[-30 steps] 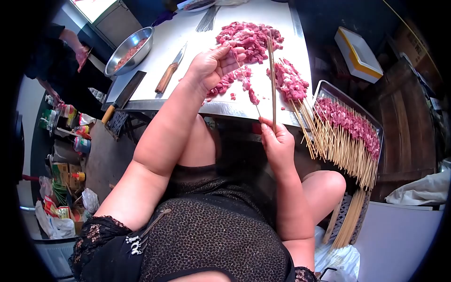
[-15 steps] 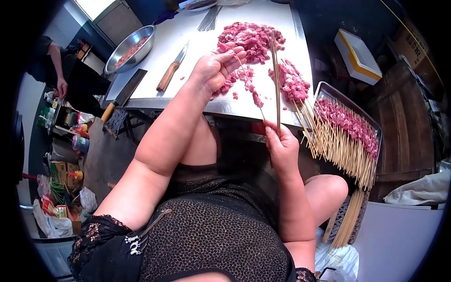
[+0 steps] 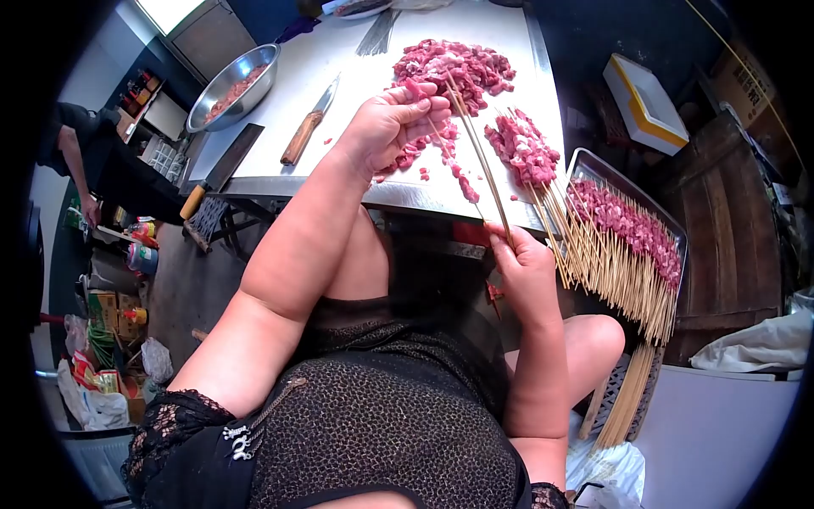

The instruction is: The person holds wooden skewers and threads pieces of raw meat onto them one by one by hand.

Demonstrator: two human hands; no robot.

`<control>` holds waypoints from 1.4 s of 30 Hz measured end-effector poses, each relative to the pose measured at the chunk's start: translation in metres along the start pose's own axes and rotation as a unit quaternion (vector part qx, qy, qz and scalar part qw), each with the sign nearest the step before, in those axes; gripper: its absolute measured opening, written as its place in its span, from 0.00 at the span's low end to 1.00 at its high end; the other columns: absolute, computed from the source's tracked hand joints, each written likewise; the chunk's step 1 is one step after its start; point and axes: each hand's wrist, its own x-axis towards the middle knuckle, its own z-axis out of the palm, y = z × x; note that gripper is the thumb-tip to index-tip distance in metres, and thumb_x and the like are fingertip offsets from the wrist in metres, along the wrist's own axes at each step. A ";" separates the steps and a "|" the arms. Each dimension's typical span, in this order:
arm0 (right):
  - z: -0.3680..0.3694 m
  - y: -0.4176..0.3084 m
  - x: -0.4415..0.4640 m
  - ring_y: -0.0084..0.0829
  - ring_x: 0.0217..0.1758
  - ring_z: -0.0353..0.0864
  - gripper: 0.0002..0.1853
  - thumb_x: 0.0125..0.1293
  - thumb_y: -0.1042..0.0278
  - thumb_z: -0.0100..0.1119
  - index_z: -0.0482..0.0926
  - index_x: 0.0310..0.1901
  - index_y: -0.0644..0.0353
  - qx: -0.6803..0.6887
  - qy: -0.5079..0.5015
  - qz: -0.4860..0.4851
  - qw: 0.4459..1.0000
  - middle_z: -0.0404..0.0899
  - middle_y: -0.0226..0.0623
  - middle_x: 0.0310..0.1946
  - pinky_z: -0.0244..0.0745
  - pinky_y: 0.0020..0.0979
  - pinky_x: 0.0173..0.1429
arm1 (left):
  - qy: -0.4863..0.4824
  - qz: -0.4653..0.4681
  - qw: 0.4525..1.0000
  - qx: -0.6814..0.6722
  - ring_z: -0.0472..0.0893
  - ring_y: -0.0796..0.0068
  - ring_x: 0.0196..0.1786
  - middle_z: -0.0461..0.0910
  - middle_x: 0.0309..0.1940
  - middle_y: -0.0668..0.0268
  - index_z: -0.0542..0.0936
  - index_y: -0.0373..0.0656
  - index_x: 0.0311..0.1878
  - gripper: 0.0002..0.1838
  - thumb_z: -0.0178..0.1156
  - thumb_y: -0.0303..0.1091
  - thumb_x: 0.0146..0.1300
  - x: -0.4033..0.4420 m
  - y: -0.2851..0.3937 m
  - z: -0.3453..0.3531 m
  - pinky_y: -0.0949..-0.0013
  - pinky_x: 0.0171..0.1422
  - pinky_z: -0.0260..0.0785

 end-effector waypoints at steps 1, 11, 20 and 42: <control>-0.003 0.002 0.000 0.10 0.22 0.62 0.10 0.63 0.73 0.56 0.80 0.44 0.64 -0.008 -0.015 -0.016 1.000 0.72 0.19 0.21 0.58 0.16 0.26 | 0.000 0.000 1.000 0.000 0.80 0.62 0.48 0.78 0.44 0.51 0.69 0.32 0.53 0.13 0.47 0.22 0.66 0.000 0.000 -0.002 0.62 0.54 0.76; 0.013 0.000 -0.002 0.09 0.20 0.59 0.10 0.65 0.73 0.55 0.79 0.46 0.63 0.074 0.008 0.016 0.997 0.67 0.16 0.20 0.52 0.14 0.24 | -0.024 -0.018 0.992 -0.126 0.81 0.63 0.45 0.79 0.42 0.54 0.69 0.33 0.52 0.13 0.51 0.23 0.64 0.000 -0.013 0.012 0.63 0.52 0.76; 0.024 0.004 -0.003 0.09 0.20 0.57 0.10 0.65 0.74 0.54 0.79 0.47 0.64 0.135 0.037 0.043 0.989 0.66 0.17 0.19 0.50 0.15 0.23 | 0.040 0.043 0.989 -0.139 0.81 0.64 0.43 0.79 0.40 0.53 0.70 0.34 0.50 0.11 0.50 0.28 0.67 0.006 -0.012 0.010 0.62 0.51 0.78; 0.024 0.005 -0.004 0.09 0.21 0.59 0.10 0.66 0.74 0.54 0.79 0.47 0.64 0.133 0.058 0.018 0.989 0.68 0.16 0.21 0.54 0.14 0.25 | 0.038 0.062 0.972 -0.225 0.79 0.60 0.48 0.77 0.43 0.53 0.68 0.37 0.50 0.09 0.45 0.24 0.68 0.005 -0.013 0.018 0.57 0.55 0.76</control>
